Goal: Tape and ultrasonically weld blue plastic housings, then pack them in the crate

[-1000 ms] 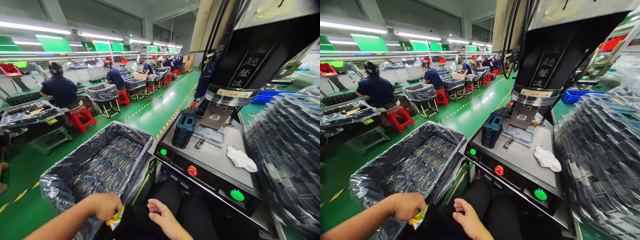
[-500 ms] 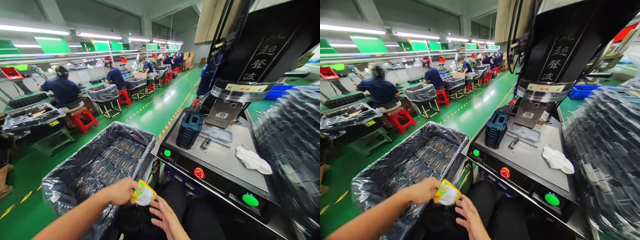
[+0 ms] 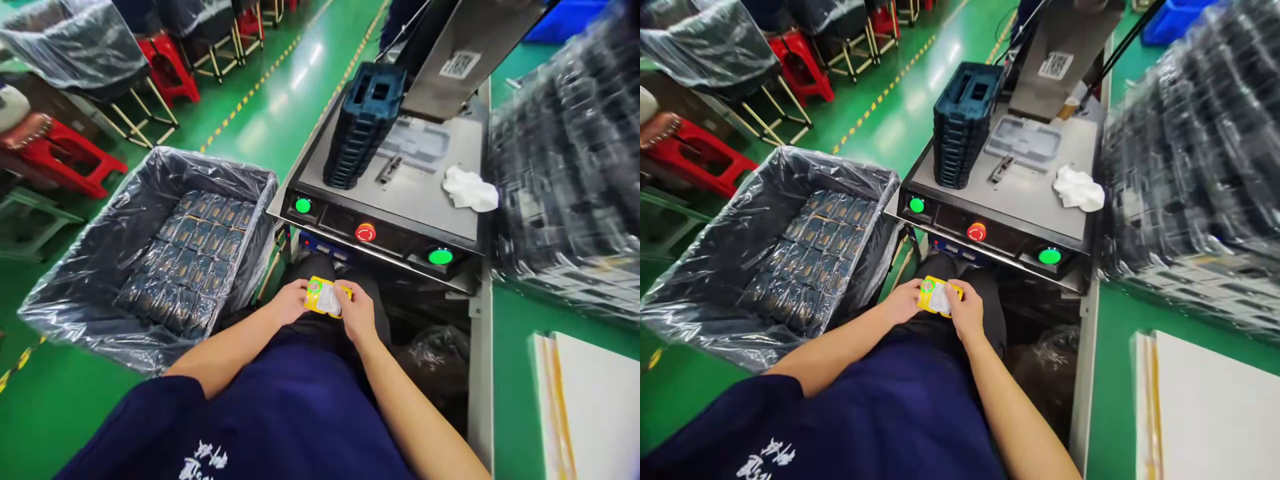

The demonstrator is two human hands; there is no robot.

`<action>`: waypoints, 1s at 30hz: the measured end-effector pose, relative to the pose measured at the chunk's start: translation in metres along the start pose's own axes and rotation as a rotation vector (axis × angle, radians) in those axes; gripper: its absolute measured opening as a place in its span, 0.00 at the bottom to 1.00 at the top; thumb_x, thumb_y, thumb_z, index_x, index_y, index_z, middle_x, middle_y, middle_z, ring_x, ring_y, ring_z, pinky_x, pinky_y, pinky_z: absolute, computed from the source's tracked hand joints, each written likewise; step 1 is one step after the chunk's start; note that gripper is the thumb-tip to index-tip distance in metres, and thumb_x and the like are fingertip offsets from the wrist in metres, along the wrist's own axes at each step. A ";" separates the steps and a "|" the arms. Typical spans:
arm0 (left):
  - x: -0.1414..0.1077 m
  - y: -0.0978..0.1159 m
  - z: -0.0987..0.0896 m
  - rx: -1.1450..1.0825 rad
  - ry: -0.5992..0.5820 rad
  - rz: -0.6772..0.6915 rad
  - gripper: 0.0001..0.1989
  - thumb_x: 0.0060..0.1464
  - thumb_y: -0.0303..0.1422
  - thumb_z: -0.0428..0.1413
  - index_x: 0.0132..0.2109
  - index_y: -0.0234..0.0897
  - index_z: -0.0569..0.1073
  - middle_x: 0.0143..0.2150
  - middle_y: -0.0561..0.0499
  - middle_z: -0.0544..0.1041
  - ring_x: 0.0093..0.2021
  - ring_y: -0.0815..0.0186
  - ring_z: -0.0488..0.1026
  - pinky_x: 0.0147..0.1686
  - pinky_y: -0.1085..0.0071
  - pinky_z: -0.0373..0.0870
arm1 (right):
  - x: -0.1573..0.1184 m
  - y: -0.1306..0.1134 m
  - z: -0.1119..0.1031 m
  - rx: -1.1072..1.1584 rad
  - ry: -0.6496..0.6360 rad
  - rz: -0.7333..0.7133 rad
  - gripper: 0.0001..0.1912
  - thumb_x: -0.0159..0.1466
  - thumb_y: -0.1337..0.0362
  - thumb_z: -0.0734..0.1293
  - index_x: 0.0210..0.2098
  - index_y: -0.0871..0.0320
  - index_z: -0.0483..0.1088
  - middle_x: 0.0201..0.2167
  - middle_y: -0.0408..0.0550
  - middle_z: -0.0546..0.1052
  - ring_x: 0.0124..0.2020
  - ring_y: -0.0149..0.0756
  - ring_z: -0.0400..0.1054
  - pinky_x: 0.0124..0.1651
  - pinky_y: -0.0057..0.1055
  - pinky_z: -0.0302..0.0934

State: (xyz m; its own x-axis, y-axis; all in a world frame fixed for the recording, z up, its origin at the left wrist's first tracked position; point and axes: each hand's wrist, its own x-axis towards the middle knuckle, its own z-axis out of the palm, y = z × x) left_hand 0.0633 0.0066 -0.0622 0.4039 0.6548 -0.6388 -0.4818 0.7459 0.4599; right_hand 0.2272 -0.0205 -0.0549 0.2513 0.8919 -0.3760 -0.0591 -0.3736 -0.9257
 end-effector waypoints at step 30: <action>0.018 -0.006 -0.024 -0.124 -0.187 -0.392 0.18 0.47 0.30 0.51 0.45 0.25 0.72 0.36 0.39 0.78 0.39 0.58 0.76 0.48 0.55 0.69 | -0.011 0.004 -0.009 -0.675 -0.151 -0.633 0.14 0.67 0.58 0.60 0.44 0.56 0.73 0.42 0.51 0.76 0.45 0.39 0.71 0.51 0.37 0.66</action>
State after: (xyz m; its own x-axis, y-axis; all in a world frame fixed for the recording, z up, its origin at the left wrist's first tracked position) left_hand 0.0549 0.0109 -0.0919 0.7028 0.3446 -0.6223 -0.3487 0.9294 0.1208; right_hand 0.2331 -0.0345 -0.0537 -0.0857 0.9858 0.1445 0.6310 0.1660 -0.7578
